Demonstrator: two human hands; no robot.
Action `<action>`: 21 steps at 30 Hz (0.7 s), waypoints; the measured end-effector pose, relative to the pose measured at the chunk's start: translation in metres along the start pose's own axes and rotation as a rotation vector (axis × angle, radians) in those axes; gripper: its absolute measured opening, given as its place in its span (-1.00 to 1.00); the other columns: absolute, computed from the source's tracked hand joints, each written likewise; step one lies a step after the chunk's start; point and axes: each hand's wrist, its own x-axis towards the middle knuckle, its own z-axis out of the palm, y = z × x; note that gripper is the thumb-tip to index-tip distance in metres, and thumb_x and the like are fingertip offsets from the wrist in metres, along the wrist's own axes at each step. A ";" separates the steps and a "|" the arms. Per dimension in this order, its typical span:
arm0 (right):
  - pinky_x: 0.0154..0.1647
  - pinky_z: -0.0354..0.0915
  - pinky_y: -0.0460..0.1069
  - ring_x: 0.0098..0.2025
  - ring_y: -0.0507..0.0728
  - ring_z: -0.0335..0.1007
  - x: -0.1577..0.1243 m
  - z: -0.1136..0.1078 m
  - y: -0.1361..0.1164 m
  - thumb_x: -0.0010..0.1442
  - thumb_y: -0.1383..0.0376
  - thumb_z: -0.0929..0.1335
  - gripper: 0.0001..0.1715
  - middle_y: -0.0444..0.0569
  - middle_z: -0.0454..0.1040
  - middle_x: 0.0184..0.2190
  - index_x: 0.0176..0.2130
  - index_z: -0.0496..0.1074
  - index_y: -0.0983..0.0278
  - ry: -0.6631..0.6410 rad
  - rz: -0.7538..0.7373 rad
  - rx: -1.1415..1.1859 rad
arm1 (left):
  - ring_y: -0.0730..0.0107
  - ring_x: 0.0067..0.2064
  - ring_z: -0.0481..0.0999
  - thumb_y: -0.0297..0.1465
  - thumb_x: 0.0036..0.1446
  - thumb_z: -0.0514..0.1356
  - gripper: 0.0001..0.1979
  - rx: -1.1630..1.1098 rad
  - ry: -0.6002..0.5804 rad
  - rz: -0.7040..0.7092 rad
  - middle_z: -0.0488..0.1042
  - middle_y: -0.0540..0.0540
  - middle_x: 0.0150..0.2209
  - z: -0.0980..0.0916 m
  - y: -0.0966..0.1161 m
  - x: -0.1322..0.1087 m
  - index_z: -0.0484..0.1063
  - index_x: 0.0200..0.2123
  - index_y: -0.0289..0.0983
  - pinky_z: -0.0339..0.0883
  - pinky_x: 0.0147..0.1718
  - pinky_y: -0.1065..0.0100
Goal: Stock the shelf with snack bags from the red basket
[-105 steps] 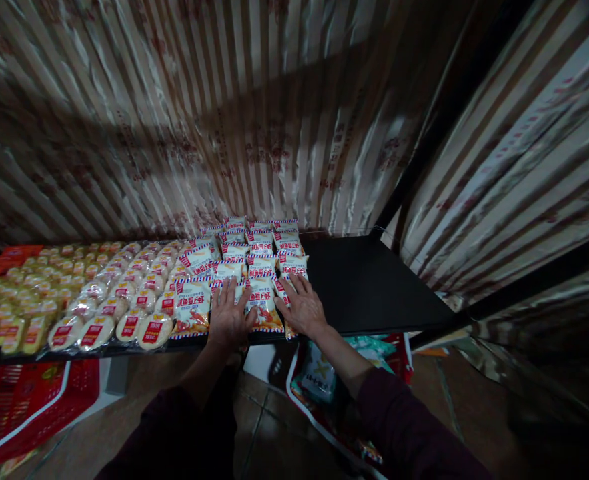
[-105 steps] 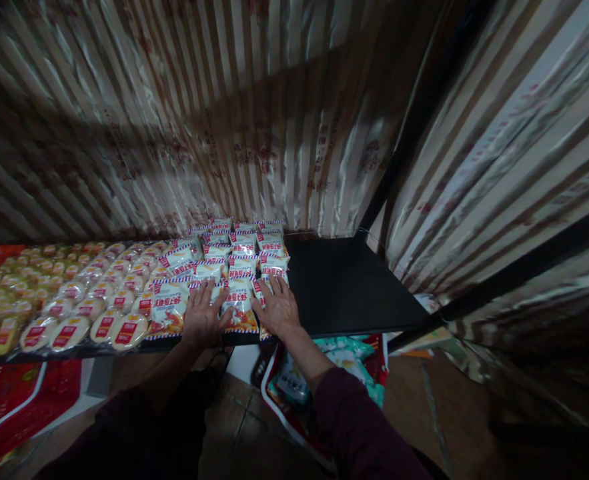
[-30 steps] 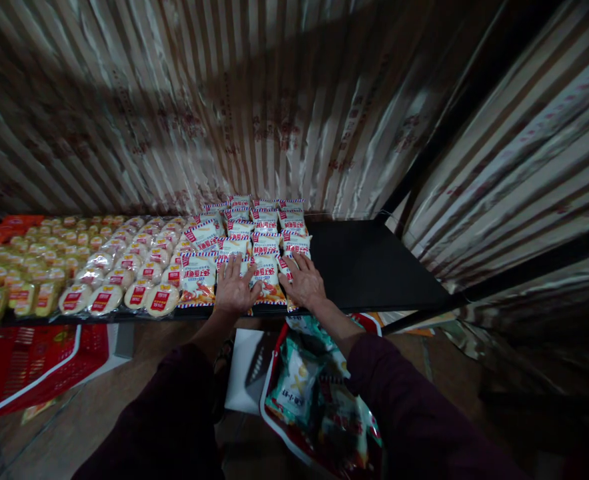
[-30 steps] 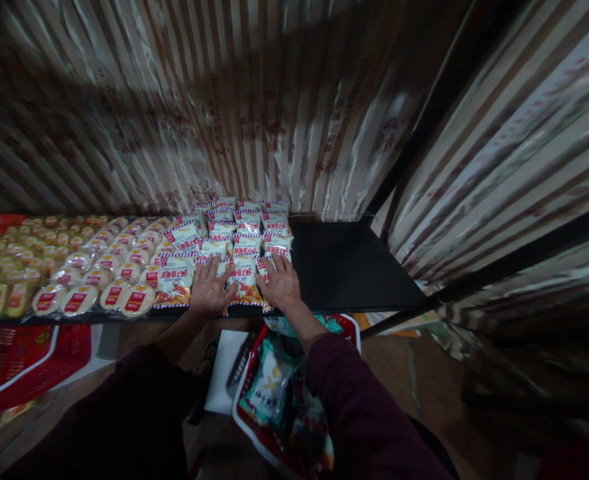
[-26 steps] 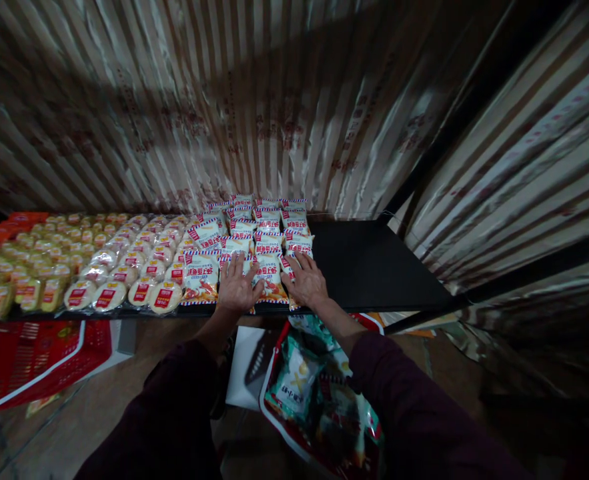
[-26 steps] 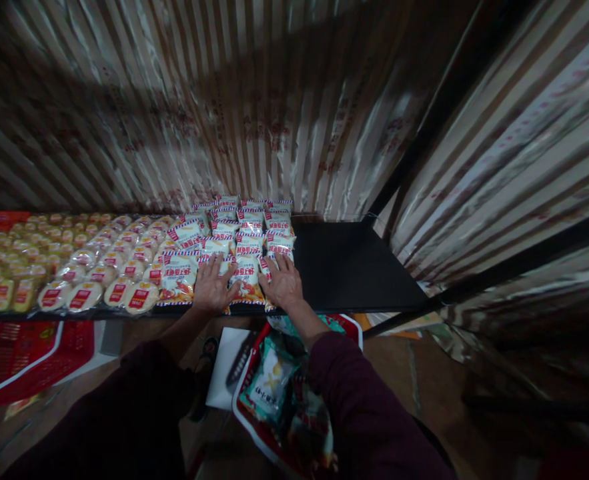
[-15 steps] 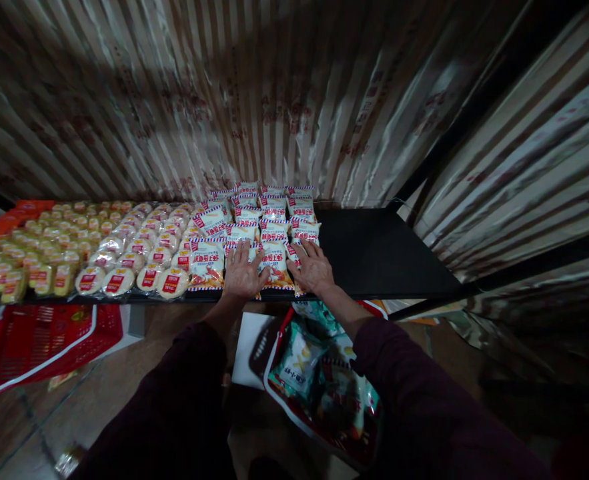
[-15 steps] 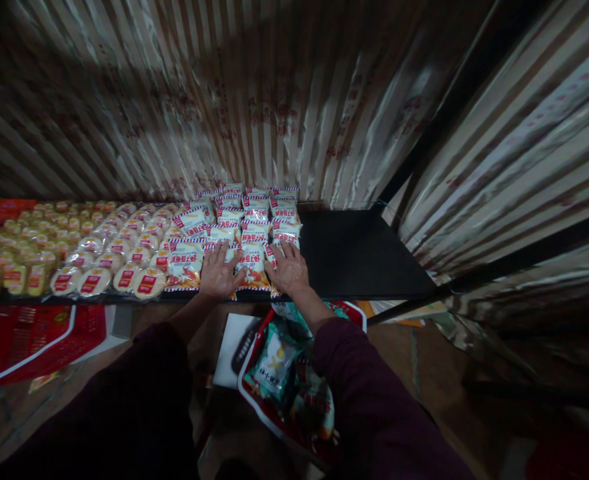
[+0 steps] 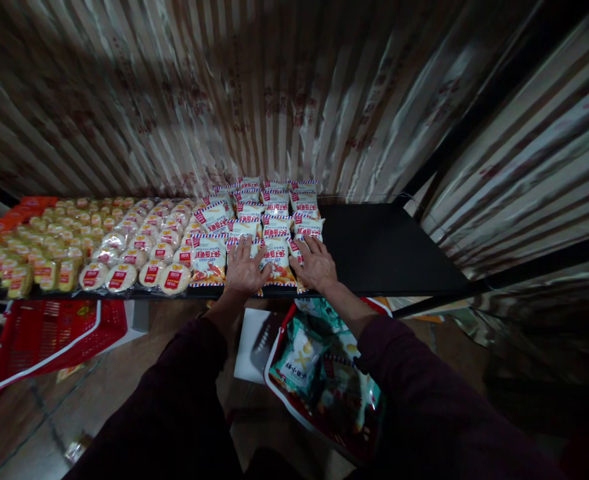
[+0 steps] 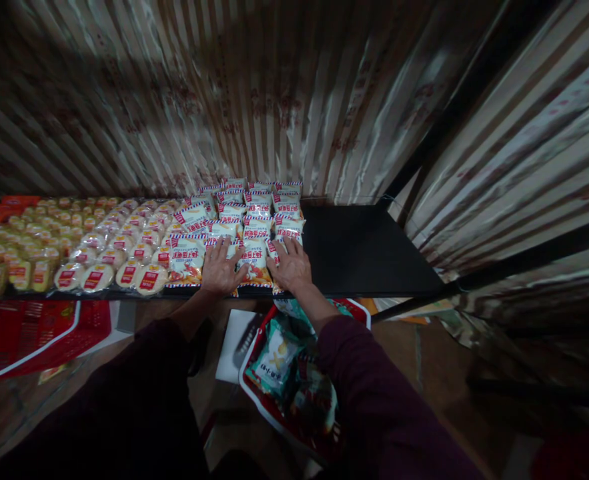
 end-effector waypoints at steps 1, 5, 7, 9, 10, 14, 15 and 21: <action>0.22 0.13 0.20 0.33 0.29 -0.07 0.000 0.000 0.000 0.24 0.05 0.20 -0.37 0.03 0.11 0.33 0.24 0.24 0.19 0.000 0.000 0.002 | -0.03 0.35 0.05 -0.12 0.19 0.07 -0.52 0.003 0.001 0.004 0.13 -0.22 0.32 0.001 0.000 0.000 0.37 0.14 -0.13 -0.08 0.25 -0.06; 0.22 0.12 0.19 0.33 0.29 -0.06 0.000 0.000 0.001 0.24 0.05 0.20 -0.37 0.03 0.10 0.33 0.24 0.23 0.19 -0.007 0.003 0.005 | -0.05 0.35 0.05 -0.12 0.19 0.07 -0.52 0.011 0.016 0.010 0.13 -0.26 0.32 0.004 -0.001 0.000 0.38 0.14 -0.14 -0.08 0.24 -0.06; 0.23 0.11 0.19 0.34 0.28 -0.08 0.000 0.000 0.000 0.25 0.05 0.20 -0.36 0.03 0.10 0.33 0.24 0.23 0.20 -0.010 0.003 0.000 | -0.06 0.35 0.04 -0.12 0.20 0.06 -0.51 0.015 0.023 0.012 0.13 -0.28 0.32 0.005 -0.002 -0.001 0.38 0.14 -0.15 -0.09 0.24 -0.07; 0.23 0.10 0.18 0.34 0.28 -0.09 0.000 -0.002 0.000 0.25 0.05 0.20 -0.37 0.04 0.10 0.33 0.24 0.23 0.20 -0.016 0.001 -0.006 | -0.06 0.35 0.03 -0.12 0.20 0.06 -0.51 0.017 0.024 0.018 0.12 -0.29 0.32 0.005 -0.002 -0.001 0.37 0.14 -0.15 -0.08 0.25 -0.06; 0.23 0.10 0.18 0.34 0.28 -0.09 0.000 -0.002 0.000 0.25 0.06 0.20 -0.37 0.04 0.10 0.33 0.24 0.23 0.21 -0.021 -0.001 -0.007 | -0.06 0.35 0.03 -0.12 0.20 0.06 -0.51 0.019 0.022 0.020 0.12 -0.29 0.32 0.005 -0.001 -0.001 0.37 0.14 -0.15 -0.08 0.25 -0.06; 0.25 0.09 0.18 0.35 0.29 -0.10 0.000 -0.003 0.000 0.25 0.06 0.20 -0.36 0.04 0.09 0.33 0.24 0.22 0.20 -0.031 0.001 0.000 | -0.06 0.35 0.04 -0.13 0.19 0.06 -0.51 0.026 0.016 0.017 0.12 -0.28 0.32 0.003 -0.001 -0.001 0.37 0.14 -0.15 -0.09 0.25 -0.07; 0.25 0.08 0.18 0.35 0.29 -0.10 0.000 -0.003 0.000 0.25 0.06 0.20 -0.36 0.04 0.09 0.33 0.25 0.22 0.20 -0.033 0.004 0.003 | -0.05 0.35 0.04 -0.12 0.20 0.06 -0.51 0.027 0.014 0.017 0.12 -0.28 0.32 0.002 -0.001 -0.001 0.37 0.14 -0.15 -0.09 0.25 -0.07; 0.28 0.05 0.17 0.36 0.27 -0.12 -0.001 -0.004 -0.001 0.25 0.05 0.21 -0.36 0.04 0.08 0.34 0.25 0.21 0.19 -0.039 0.014 0.015 | -0.06 0.35 0.04 -0.13 0.20 0.05 -0.52 0.037 0.004 0.021 0.12 -0.28 0.32 0.001 0.000 0.000 0.38 0.14 -0.15 -0.07 0.25 -0.06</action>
